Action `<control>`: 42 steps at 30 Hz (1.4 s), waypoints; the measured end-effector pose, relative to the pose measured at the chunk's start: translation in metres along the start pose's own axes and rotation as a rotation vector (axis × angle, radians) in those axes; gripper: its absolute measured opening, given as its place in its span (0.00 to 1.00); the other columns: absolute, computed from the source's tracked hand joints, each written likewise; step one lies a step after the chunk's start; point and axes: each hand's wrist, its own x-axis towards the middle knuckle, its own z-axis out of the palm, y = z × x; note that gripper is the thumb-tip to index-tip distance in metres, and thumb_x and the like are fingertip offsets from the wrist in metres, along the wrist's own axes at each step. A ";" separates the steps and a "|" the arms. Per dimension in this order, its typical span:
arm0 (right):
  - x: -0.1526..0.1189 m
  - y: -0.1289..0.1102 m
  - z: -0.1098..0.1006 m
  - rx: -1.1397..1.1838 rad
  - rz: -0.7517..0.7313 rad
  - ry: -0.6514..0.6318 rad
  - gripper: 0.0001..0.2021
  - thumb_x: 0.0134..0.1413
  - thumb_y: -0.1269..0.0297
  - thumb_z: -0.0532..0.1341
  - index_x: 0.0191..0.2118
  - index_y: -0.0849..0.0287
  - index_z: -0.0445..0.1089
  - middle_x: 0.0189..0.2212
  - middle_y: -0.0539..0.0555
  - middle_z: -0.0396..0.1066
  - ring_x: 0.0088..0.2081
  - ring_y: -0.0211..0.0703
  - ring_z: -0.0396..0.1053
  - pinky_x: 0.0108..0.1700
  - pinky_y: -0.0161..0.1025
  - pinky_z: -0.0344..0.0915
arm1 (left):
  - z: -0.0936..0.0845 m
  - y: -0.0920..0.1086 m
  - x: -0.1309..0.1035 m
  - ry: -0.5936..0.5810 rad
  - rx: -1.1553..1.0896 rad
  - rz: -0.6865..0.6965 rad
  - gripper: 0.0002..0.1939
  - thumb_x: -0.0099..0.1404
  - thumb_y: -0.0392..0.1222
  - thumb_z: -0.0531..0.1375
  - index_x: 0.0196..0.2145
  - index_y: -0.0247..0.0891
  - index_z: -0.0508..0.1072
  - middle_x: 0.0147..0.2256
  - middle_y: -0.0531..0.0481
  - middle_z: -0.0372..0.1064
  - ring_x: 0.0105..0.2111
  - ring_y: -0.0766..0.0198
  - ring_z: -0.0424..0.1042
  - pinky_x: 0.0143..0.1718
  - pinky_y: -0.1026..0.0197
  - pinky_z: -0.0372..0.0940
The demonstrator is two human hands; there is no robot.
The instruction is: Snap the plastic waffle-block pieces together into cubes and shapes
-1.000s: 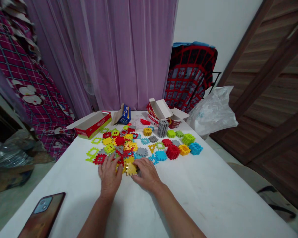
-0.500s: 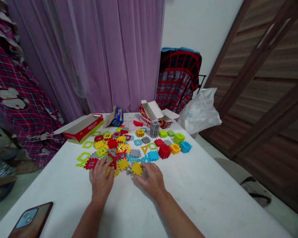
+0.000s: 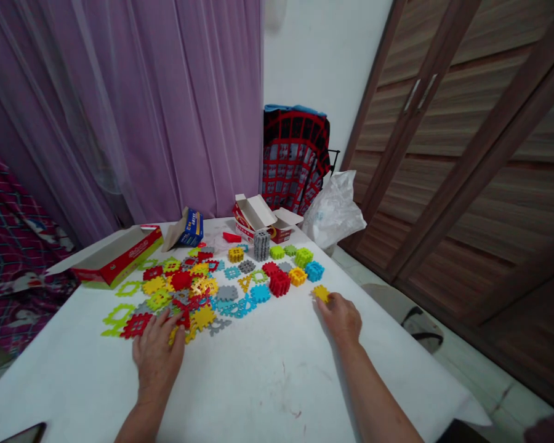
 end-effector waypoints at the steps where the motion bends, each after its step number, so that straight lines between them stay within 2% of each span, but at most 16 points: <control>1: 0.005 0.002 -0.001 -0.022 0.021 -0.007 0.17 0.56 0.50 0.60 0.42 0.58 0.74 0.34 0.58 0.76 0.40 0.51 0.72 0.39 0.41 0.62 | 0.002 -0.003 0.001 -0.009 -0.005 0.001 0.18 0.67 0.45 0.49 0.48 0.45 0.74 0.57 0.43 0.69 0.61 0.48 0.61 0.59 0.40 0.52; 7: 0.021 0.008 0.000 -0.060 0.087 -0.036 0.18 0.57 0.50 0.60 0.44 0.59 0.75 0.35 0.61 0.76 0.43 0.53 0.72 0.40 0.42 0.62 | 0.014 -0.021 0.004 -0.049 -0.011 0.035 0.20 0.67 0.48 0.50 0.50 0.44 0.74 0.59 0.42 0.67 0.60 0.45 0.61 0.58 0.38 0.54; 16: 0.029 0.011 0.004 -0.074 0.039 -0.062 0.17 0.57 0.51 0.59 0.43 0.59 0.75 0.34 0.61 0.76 0.44 0.53 0.71 0.40 0.42 0.61 | 0.013 -0.022 0.005 -0.053 -0.021 0.039 0.18 0.65 0.46 0.53 0.50 0.47 0.74 0.58 0.45 0.68 0.62 0.46 0.60 0.59 0.40 0.54; 23: 0.028 0.013 0.007 -0.060 0.033 -0.059 0.17 0.56 0.52 0.59 0.43 0.58 0.75 0.40 0.59 0.76 0.46 0.54 0.69 0.42 0.43 0.60 | 0.003 -0.006 0.002 -0.033 -0.005 0.000 0.19 0.67 0.46 0.49 0.49 0.43 0.75 0.57 0.41 0.69 0.60 0.45 0.61 0.58 0.38 0.54; 27: 0.026 0.015 0.009 -0.053 0.033 -0.012 0.18 0.56 0.52 0.59 0.42 0.60 0.75 0.40 0.61 0.76 0.44 0.55 0.69 0.41 0.44 0.60 | -0.003 0.002 0.001 -0.033 0.024 0.022 0.21 0.69 0.45 0.47 0.46 0.40 0.77 0.56 0.39 0.70 0.59 0.45 0.62 0.57 0.39 0.55; 31: 0.023 0.018 0.013 0.014 -0.016 0.092 0.16 0.57 0.56 0.56 0.42 0.61 0.74 0.41 0.61 0.75 0.44 0.55 0.68 0.42 0.44 0.60 | -0.005 0.010 -0.003 -0.018 0.078 0.097 0.17 0.68 0.46 0.51 0.44 0.45 0.78 0.56 0.44 0.70 0.61 0.47 0.60 0.62 0.38 0.47; 35: 0.018 0.019 0.019 0.108 -0.116 0.164 0.14 0.57 0.61 0.53 0.41 0.60 0.74 0.44 0.60 0.75 0.45 0.53 0.67 0.45 0.45 0.60 | -0.004 0.022 -0.003 -0.056 0.137 0.227 0.17 0.65 0.49 0.57 0.47 0.44 0.78 0.59 0.42 0.67 0.64 0.44 0.55 0.64 0.35 0.39; 38: 0.017 0.018 0.022 0.161 -0.164 0.185 0.14 0.56 0.62 0.52 0.40 0.60 0.74 0.46 0.60 0.74 0.46 0.52 0.66 0.46 0.45 0.60 | -0.002 0.029 -0.002 -0.084 0.185 0.244 0.18 0.63 0.50 0.59 0.49 0.43 0.77 0.59 0.39 0.66 0.63 0.43 0.56 0.64 0.34 0.38; 42: 0.018 0.017 0.024 0.218 -0.222 0.205 0.13 0.56 0.64 0.52 0.38 0.59 0.74 0.46 0.60 0.74 0.46 0.51 0.67 0.49 0.44 0.60 | -0.001 0.030 0.000 -0.127 0.160 0.248 0.17 0.64 0.48 0.59 0.50 0.44 0.76 0.56 0.43 0.71 0.61 0.44 0.59 0.64 0.33 0.35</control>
